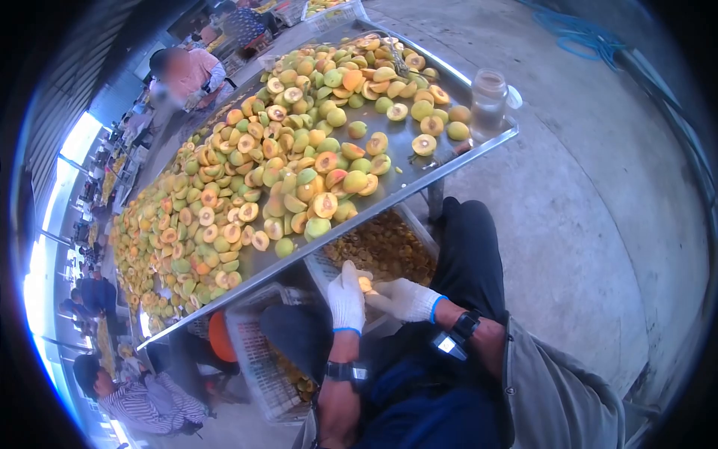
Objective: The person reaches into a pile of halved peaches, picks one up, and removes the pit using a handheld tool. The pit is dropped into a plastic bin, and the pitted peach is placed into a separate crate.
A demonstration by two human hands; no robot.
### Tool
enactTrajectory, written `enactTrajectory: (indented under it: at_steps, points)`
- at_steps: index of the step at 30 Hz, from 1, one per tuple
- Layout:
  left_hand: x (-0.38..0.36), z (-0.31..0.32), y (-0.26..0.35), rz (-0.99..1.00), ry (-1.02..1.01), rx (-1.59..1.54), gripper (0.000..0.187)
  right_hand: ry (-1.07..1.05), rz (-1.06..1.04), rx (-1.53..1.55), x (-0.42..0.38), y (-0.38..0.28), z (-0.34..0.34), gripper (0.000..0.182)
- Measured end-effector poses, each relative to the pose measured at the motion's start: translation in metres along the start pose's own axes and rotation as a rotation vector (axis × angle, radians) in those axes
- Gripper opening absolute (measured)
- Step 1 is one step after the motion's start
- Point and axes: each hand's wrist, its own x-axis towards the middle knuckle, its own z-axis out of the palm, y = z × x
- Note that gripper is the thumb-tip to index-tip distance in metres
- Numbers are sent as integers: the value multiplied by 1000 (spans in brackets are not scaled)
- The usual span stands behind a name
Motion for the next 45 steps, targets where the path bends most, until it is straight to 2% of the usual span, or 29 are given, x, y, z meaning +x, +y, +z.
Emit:
enactTrajectory:
  at_steps: [5,8,10,12,14,15,16,17,18,20,21,23,24,26,28,29,30,31,34,36,38,40,43,44,45]
  points:
    - [-2,8,-2,27,67,11,64,19,63,-302,4,-11,0,50]
    - [8,11,-13,-18,142,-7,65,78,78,-331,10,-2,4,49]
    - [10,6,-5,107,297,-47,67,134,69,-302,9,-2,5,49]
    - [14,-13,0,-13,262,-226,65,201,62,-272,7,-3,2,49]
    - [1,-35,30,16,285,-372,61,193,46,70,2,-6,0,51]
    - [4,-53,28,144,368,-281,59,196,46,73,2,-6,-1,51]
    - [6,-73,25,272,449,-189,56,157,81,247,2,-6,-1,49]
    - [-3,-91,40,270,520,-224,52,115,115,420,2,-7,-2,48]
    - [-13,-111,56,269,593,-258,47,115,113,423,0,-11,-6,48]
    - [-5,-170,31,283,768,-132,44,-19,219,685,-6,-22,-15,51]
    - [-5,-192,21,369,893,56,44,-20,216,688,-3,-17,-15,51]
    - [2,-238,-12,473,1142,450,45,-157,232,1071,6,-1,-10,49]
    - [0,-235,-7,477,1142,452,45,-157,229,1074,9,4,-9,49]
    - [-6,-229,1,477,1182,391,42,-227,165,1341,12,13,-8,50]
    - [2,-206,7,587,1028,459,37,-232,160,1447,14,9,-8,49]
    - [12,-187,10,644,957,395,33,-232,155,1558,15,8,-7,49]
    - [12,-156,35,614,826,306,30,-237,151,1552,17,12,-6,49]
    - [10,-123,59,564,735,205,28,-254,143,1505,19,19,-4,49]
    - [71,-77,52,653,530,261,32,-234,110,1348,18,16,-3,48]
    - [86,-46,84,620,383,483,34,-135,92,1211,16,11,-4,47]
    - [137,-24,65,740,459,713,42,-88,101,1168,14,3,-8,47]
    - [147,-9,75,573,415,1031,42,-51,116,1052,13,3,-9,48]
    - [154,3,76,647,520,1120,40,-4,78,878,12,2,-10,50]
    - [154,2,73,649,512,1130,40,6,72,783,10,1,-8,50]
    - [150,-2,72,735,468,1047,39,5,74,791,8,-2,-8,50]
